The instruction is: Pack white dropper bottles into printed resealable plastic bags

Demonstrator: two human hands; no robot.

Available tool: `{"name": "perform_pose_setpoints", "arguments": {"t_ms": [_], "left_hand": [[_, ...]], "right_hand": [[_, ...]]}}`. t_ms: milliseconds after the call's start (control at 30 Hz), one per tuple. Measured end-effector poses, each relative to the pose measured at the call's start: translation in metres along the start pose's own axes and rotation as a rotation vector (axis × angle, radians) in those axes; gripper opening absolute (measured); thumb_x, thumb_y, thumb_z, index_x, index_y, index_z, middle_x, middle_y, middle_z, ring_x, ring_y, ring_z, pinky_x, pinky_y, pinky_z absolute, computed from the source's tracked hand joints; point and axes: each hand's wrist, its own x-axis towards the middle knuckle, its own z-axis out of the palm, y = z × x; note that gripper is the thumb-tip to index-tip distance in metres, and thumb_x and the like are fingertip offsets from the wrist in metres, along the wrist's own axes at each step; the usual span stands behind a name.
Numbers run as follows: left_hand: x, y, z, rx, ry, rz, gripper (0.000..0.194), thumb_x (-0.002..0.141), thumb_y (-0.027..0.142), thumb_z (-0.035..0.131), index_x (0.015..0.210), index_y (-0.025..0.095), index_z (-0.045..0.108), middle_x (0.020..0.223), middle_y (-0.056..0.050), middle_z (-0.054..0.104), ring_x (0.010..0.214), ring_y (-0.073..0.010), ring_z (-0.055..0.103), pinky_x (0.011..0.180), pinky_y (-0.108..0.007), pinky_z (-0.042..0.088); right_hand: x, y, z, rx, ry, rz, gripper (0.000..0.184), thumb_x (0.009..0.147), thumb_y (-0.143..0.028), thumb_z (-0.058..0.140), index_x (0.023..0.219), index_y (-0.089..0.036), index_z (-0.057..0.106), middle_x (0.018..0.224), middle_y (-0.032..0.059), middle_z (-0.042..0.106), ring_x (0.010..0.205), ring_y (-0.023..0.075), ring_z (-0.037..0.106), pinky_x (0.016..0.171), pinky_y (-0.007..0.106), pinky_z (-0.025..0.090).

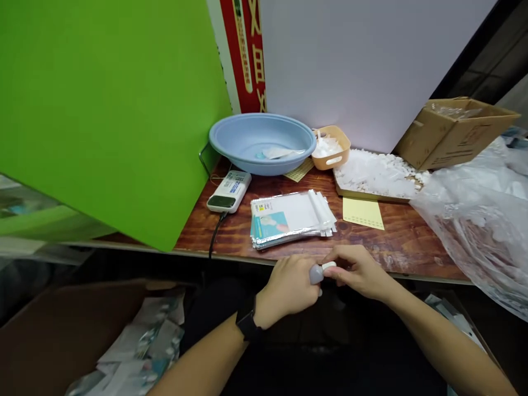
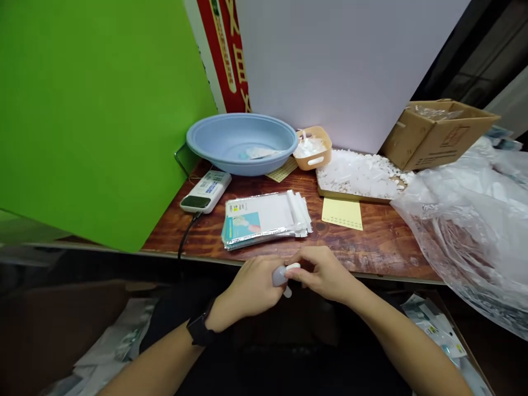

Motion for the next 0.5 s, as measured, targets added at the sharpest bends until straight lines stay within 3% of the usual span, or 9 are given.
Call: {"name": "perform_pose_setpoints", "arguments": {"t_ms": [67,133,233,300,333,400,500], "left_hand": [[0.001,0.0,0.0,0.035,-0.009,0.033,0.012,0.07,0.017,0.056,0.076,0.019,0.066,0.081,-0.005,0.071,0.079,-0.0252,0.065,0.06,-0.031,0.037],[0.0,-0.001,0.0,0.048,-0.032,0.055,0.009,0.068,0.017,0.056,0.072,0.019,0.064,0.078,-0.004,0.07,0.075,-0.024,0.064,0.057,-0.03,0.033],[-0.001,-0.005,-0.003,0.015,-0.062,0.063,0.008,0.069,0.018,0.055,0.066,0.02,0.061,0.073,-0.004,0.069,0.07,-0.0221,0.063,0.056,-0.03,0.031],[-0.002,-0.007,-0.005,0.004,-0.082,0.076,0.008,0.07,0.019,0.055,0.065,0.02,0.06,0.071,-0.003,0.069,0.069,-0.0217,0.062,0.056,-0.03,0.031],[-0.002,-0.007,-0.006,0.014,-0.094,0.08,0.007,0.069,0.019,0.055,0.064,0.02,0.06,0.07,-0.003,0.069,0.068,-0.0219,0.062,0.055,-0.03,0.03],[-0.003,-0.005,-0.006,0.057,-0.115,0.088,0.004,0.067,0.02,0.057,0.064,0.019,0.059,0.069,-0.003,0.067,0.067,-0.0223,0.061,0.053,-0.031,0.027],[-0.002,-0.002,-0.006,0.101,-0.107,0.094,0.004,0.068,0.019,0.057,0.065,0.019,0.059,0.071,-0.004,0.066,0.068,-0.022,0.061,0.055,-0.031,0.028]], "right_hand": [[-0.001,0.002,0.0,-0.077,-0.044,0.024,0.053,0.096,-0.051,0.041,0.058,-0.016,0.056,0.048,-0.0016,0.047,0.043,0.0083,0.041,0.046,0.023,0.03],[-0.003,0.004,-0.004,-0.117,-0.072,0.005,0.062,0.099,-0.052,0.028,0.053,-0.017,0.05,0.045,-0.001,0.044,0.042,0.0088,0.04,0.047,0.024,0.03],[-0.007,0.004,-0.011,-0.065,-0.092,-0.071,0.038,0.096,-0.047,0.042,0.083,-0.016,0.061,0.072,0.0053,0.064,0.063,0.0141,0.058,0.06,0.025,0.043],[-0.012,0.003,-0.01,-0.058,-0.089,-0.169,0.024,0.094,-0.037,0.05,0.102,-0.016,0.057,0.089,0.0088,0.067,0.076,0.0163,0.062,0.068,0.026,0.047],[-0.014,0.002,-0.008,-0.091,-0.081,-0.201,0.021,0.095,-0.034,0.048,0.103,-0.016,0.056,0.088,0.0084,0.066,0.074,0.0158,0.061,0.067,0.026,0.046],[-0.018,0.003,-0.001,-0.203,-0.05,-0.207,0.024,0.098,-0.031,0.039,0.086,-0.017,0.055,0.07,0.0034,0.062,0.058,0.0129,0.055,0.055,0.024,0.04],[-0.022,0.004,0.002,-0.29,-0.027,-0.158,0.046,0.102,-0.033,0.026,0.063,-0.02,0.047,0.048,-0.0023,0.049,0.04,0.0099,0.042,0.045,0.025,0.029]]}}
